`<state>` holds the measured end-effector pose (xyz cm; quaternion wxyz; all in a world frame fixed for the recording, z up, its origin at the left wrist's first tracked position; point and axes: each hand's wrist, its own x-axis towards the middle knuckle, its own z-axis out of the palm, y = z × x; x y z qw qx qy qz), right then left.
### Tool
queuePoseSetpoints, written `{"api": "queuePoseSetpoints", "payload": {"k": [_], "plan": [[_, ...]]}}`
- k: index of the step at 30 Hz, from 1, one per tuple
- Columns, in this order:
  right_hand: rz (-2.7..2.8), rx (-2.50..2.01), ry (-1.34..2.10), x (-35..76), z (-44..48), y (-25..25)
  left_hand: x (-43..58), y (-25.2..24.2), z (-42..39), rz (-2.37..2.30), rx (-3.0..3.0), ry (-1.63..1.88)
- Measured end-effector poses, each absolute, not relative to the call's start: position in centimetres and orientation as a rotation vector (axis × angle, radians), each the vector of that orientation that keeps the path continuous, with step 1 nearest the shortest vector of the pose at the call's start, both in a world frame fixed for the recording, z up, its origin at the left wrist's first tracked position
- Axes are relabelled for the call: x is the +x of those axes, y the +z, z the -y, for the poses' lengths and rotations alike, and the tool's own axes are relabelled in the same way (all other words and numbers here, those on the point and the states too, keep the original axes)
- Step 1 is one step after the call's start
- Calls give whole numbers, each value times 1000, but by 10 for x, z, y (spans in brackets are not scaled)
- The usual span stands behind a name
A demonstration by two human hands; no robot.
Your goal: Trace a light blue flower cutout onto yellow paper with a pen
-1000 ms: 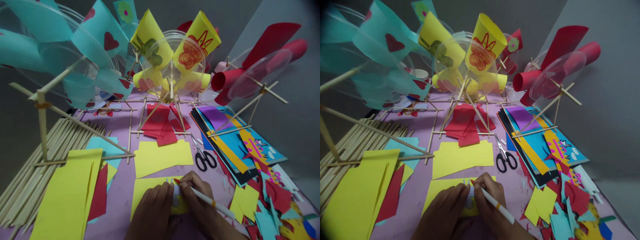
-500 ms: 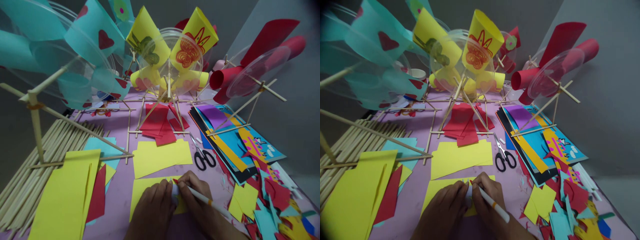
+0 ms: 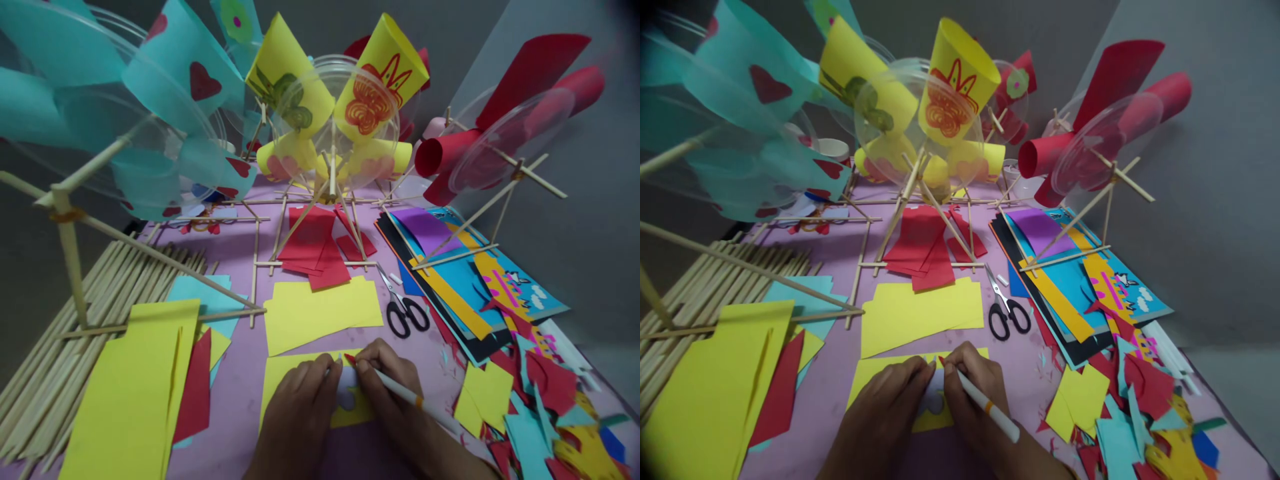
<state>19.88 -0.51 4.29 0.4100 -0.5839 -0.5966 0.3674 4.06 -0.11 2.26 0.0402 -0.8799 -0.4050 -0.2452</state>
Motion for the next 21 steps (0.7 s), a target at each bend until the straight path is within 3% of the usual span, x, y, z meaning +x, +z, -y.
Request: {"api": "queuePoseSetpoints", "payload": {"k": [13,21], "plan": [[2050,-1271,98,200,19,7,40,29,1,1606,-2835,-906],[2071,-1209,135,199,23,7,38,32,-2,1539,-2885,-844]]}}
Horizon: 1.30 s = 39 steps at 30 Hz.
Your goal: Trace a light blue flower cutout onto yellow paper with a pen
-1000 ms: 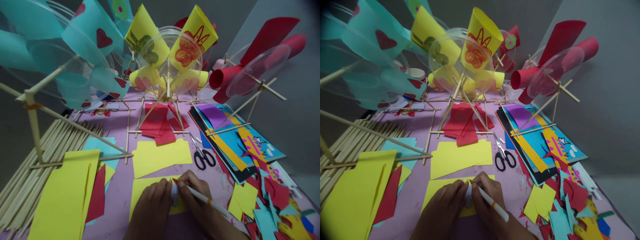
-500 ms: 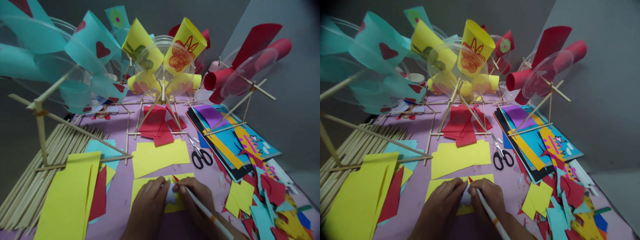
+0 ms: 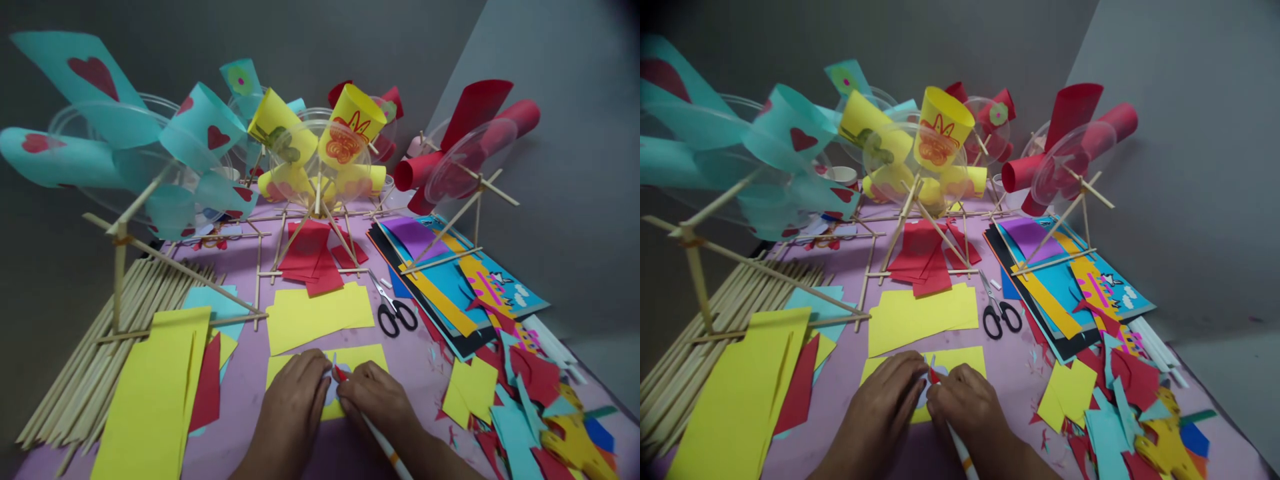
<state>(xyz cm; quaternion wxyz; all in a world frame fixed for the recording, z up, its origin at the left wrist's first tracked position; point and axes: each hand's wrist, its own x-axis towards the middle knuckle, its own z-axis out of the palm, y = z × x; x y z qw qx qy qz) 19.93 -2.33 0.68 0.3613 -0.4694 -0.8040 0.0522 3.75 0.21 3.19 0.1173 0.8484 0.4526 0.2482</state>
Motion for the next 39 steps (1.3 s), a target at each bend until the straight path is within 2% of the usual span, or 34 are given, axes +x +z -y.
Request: {"api": "queuePoseSetpoints", "payload": {"k": [17,26,39], "plan": [[1897,-1254,413,202,26,7,31,28,-3,-1237,2816,711],[1397,-1456,1020,203,4,49,35,28,-4,-1253,2754,679],[1563,-1429,1001,202,-1,45,35,28,-5,-1211,2789,758]]}}
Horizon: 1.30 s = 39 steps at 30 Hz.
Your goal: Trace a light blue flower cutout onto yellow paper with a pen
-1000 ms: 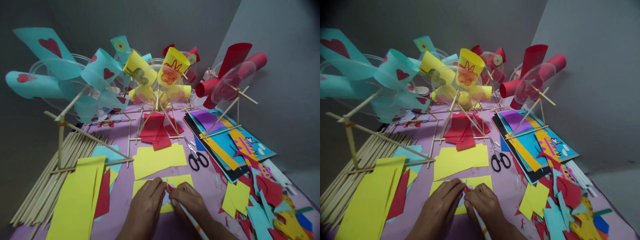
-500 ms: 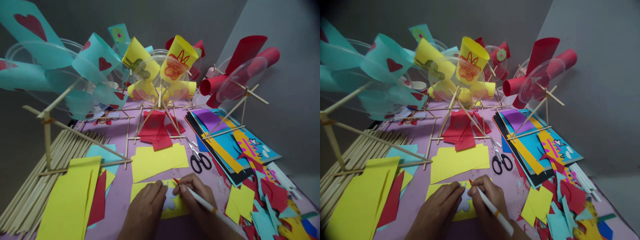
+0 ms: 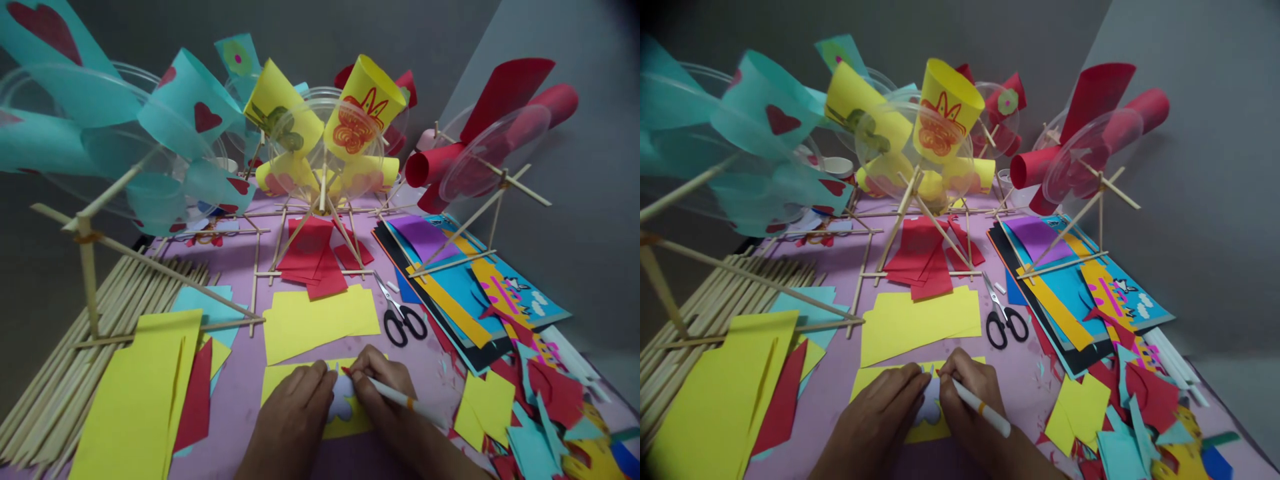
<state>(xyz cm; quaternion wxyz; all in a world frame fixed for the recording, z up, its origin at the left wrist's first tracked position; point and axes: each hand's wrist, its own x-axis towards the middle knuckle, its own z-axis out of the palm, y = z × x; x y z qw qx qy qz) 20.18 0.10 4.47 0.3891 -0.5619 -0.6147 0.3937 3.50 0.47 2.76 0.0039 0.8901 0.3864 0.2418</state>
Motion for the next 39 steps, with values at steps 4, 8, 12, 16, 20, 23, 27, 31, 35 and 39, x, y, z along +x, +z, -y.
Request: {"api": "queuePoseSetpoints", "payload": {"k": [4,8,12,16,20,23,27,31,35,39], "plan": [[1533,-1418,1073,202,-1,42,35,28,-4,-1228,2781,721],[1538,-1416,1052,203,0,39,35,28,-4,-1229,2782,745],[1514,-1441,1052,204,-1,39,34,28,-4,-1220,2805,727],[1518,-1419,1066,203,-3,41,32,27,-5,-1210,2822,706],[1528,-1439,1059,203,-4,43,32,25,-6,-1222,2826,734],[1568,-1459,1002,203,-3,45,33,26,-6,-1228,2798,770],[1584,-1463,953,203,-3,46,35,28,-5,-1236,2762,764],[1564,-1465,966,203,-4,43,33,26,-5,-1242,2729,749],[1544,-1421,1050,206,0,36,34,26,-3,-1225,2632,616],[1495,-1494,1091,210,7,30,40,35,2,-1268,2506,419]]}}
